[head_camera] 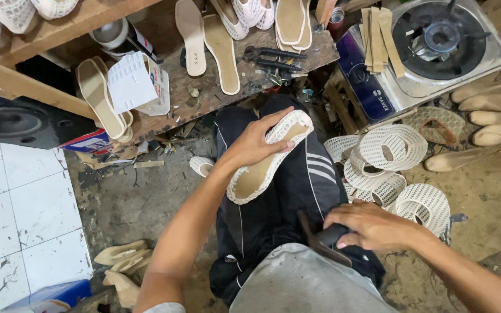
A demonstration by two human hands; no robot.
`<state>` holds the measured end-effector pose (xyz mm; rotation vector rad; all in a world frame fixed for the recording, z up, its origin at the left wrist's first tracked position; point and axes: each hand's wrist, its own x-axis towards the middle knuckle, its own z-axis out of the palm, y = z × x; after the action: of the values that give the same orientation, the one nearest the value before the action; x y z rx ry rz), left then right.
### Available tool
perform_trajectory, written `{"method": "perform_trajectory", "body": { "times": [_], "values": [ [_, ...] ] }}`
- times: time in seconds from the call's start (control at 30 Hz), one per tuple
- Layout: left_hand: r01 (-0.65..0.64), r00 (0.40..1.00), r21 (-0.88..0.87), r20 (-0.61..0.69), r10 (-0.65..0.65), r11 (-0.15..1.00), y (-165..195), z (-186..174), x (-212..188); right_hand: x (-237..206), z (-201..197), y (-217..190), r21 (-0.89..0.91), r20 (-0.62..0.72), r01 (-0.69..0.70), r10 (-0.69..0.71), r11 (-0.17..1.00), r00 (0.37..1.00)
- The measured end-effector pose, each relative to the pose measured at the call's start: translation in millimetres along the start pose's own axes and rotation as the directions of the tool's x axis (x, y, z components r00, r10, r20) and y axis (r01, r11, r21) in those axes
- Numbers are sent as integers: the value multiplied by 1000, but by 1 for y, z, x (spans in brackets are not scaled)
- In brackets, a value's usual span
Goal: The person holds a shoe sole with a white mesh upper and uses a curved metal tool to press the upper's edge onto the sole. They repeatedly tap and press along the perimeter to secure the material, then place the finished shoe on a nearby shelf.
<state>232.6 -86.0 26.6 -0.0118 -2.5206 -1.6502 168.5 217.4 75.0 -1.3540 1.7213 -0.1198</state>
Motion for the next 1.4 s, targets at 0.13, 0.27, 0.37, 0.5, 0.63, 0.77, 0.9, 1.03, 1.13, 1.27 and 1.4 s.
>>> {"method": "perform_trajectory", "body": {
  "times": [0.13,0.27,0.37,0.5,0.63,0.77,0.9,1.03,1.13,1.27,1.4],
  "values": [
    [157,987,-59,27,-155,986,-1,5,6,-24,-35,-27,128,-428,-194,231,973,874],
    [97,995,-104,22,-95,990,-3,7,11,-31,-52,-48,233,-947,729,-21,644,322],
    [143,990,-158,25,-141,977,-8,2,15,26,-61,-38,-204,-967,928,-214,311,-141],
    [30,999,-72,-37,-33,997,-11,-3,17,56,-62,-7,260,-816,220,92,940,570],
    [234,972,-138,8,-235,962,-12,-2,13,56,-51,7,269,-864,486,-15,832,504],
    [150,987,-148,-32,-156,978,-16,-7,11,70,-46,10,-261,-906,317,-345,912,246],
    [94,995,-239,-22,-102,966,-20,-7,12,78,-39,16,299,-820,400,18,866,573],
    [169,983,-291,-12,-181,942,-20,-5,11,88,-31,19,123,-985,858,-41,499,165],
    [113,992,-208,-33,-122,972,-19,-10,11,93,-31,22,223,-934,528,25,820,356],
    [152,987,-202,-24,-160,968,-20,-12,7,90,-35,15,469,-846,295,327,833,420],
    [186,979,-268,-29,-200,945,-20,-9,6,91,-39,-5,52,-997,794,-19,606,80]
  ]
}}
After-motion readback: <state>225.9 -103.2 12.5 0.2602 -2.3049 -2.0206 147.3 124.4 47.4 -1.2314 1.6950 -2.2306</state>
